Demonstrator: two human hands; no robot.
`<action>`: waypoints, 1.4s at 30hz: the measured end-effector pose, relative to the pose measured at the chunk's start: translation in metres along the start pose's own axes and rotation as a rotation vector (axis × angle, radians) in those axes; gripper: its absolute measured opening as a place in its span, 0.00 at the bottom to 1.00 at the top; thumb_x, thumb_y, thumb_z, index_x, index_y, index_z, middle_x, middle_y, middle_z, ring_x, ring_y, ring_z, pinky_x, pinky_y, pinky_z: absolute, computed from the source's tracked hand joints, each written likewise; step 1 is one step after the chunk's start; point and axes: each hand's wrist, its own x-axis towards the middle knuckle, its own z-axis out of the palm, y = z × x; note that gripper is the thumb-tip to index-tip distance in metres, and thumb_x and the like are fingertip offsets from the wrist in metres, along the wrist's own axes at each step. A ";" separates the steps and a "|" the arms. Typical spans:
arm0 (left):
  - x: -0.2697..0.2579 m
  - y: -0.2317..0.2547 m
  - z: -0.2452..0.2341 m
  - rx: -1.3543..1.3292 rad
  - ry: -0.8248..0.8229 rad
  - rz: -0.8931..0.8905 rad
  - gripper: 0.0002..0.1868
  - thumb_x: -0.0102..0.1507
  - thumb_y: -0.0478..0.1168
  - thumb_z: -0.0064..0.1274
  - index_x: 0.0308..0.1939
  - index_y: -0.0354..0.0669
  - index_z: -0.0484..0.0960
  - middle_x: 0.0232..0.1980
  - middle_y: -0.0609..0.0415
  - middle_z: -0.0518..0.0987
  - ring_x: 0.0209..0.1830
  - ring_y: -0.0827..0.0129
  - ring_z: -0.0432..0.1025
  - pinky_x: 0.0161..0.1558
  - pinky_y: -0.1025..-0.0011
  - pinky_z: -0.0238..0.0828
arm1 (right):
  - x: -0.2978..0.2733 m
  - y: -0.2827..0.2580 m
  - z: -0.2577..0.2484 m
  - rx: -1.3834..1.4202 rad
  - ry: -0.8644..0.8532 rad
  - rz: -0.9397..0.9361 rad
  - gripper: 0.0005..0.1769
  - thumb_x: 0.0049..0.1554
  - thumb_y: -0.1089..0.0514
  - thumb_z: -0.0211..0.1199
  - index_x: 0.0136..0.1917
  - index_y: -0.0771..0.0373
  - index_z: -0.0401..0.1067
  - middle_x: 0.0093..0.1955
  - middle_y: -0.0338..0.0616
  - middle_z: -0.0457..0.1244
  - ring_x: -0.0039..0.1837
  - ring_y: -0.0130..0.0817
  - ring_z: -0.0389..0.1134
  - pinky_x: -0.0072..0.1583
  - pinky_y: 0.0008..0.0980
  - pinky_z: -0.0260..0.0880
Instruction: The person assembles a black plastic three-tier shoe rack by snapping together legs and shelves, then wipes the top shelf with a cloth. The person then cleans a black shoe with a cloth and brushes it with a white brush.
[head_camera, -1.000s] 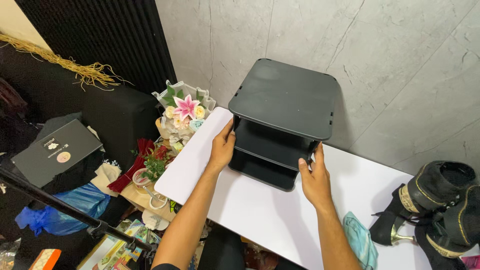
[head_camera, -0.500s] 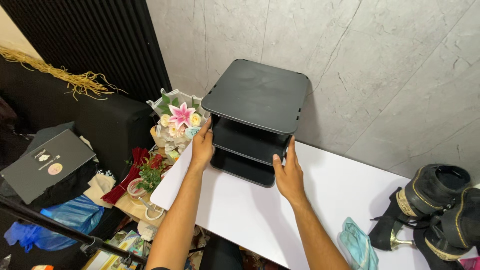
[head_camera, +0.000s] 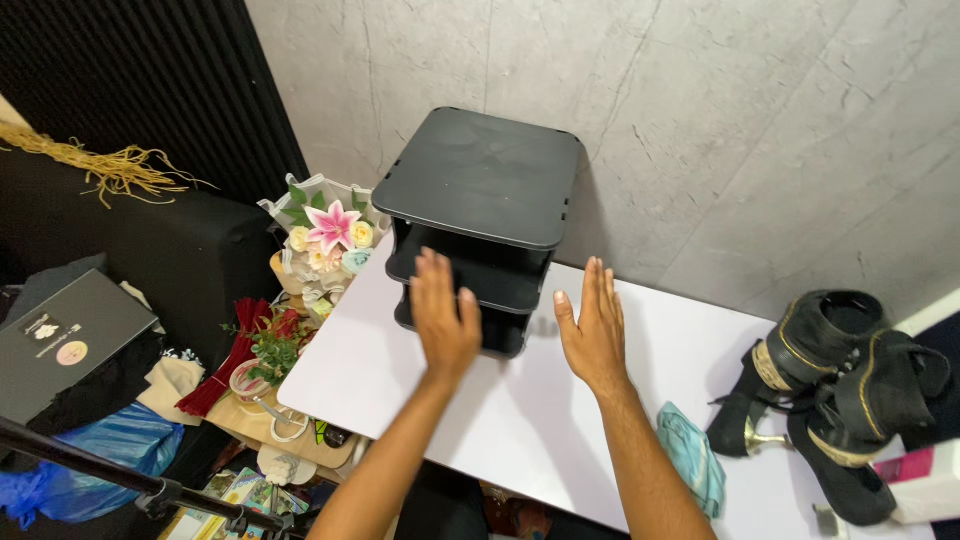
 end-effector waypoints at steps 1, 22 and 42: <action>-0.014 0.013 0.004 -0.044 -0.039 0.084 0.29 0.71 0.40 0.42 0.74 0.27 0.63 0.79 0.33 0.60 0.82 0.44 0.52 0.78 0.47 0.45 | -0.002 0.004 -0.005 -0.012 0.010 0.003 0.44 0.67 0.36 0.40 0.82 0.68 0.37 0.85 0.58 0.38 0.86 0.51 0.32 0.80 0.49 0.32; -0.066 0.101 0.136 -0.333 -0.445 -0.466 0.29 0.71 0.46 0.37 0.74 0.35 0.61 0.76 0.40 0.63 0.77 0.50 0.57 0.74 0.57 0.51 | -0.098 0.117 -0.099 -0.136 0.203 0.261 0.40 0.65 0.43 0.52 0.81 0.68 0.48 0.82 0.62 0.46 0.83 0.57 0.44 0.77 0.51 0.47; -0.077 0.094 0.129 -0.335 -0.496 -0.296 0.31 0.73 0.46 0.37 0.75 0.28 0.56 0.77 0.33 0.59 0.78 0.44 0.54 0.74 0.54 0.51 | -0.088 0.110 -0.079 -0.134 0.178 0.194 0.40 0.64 0.46 0.55 0.80 0.68 0.49 0.81 0.63 0.47 0.82 0.58 0.45 0.76 0.51 0.48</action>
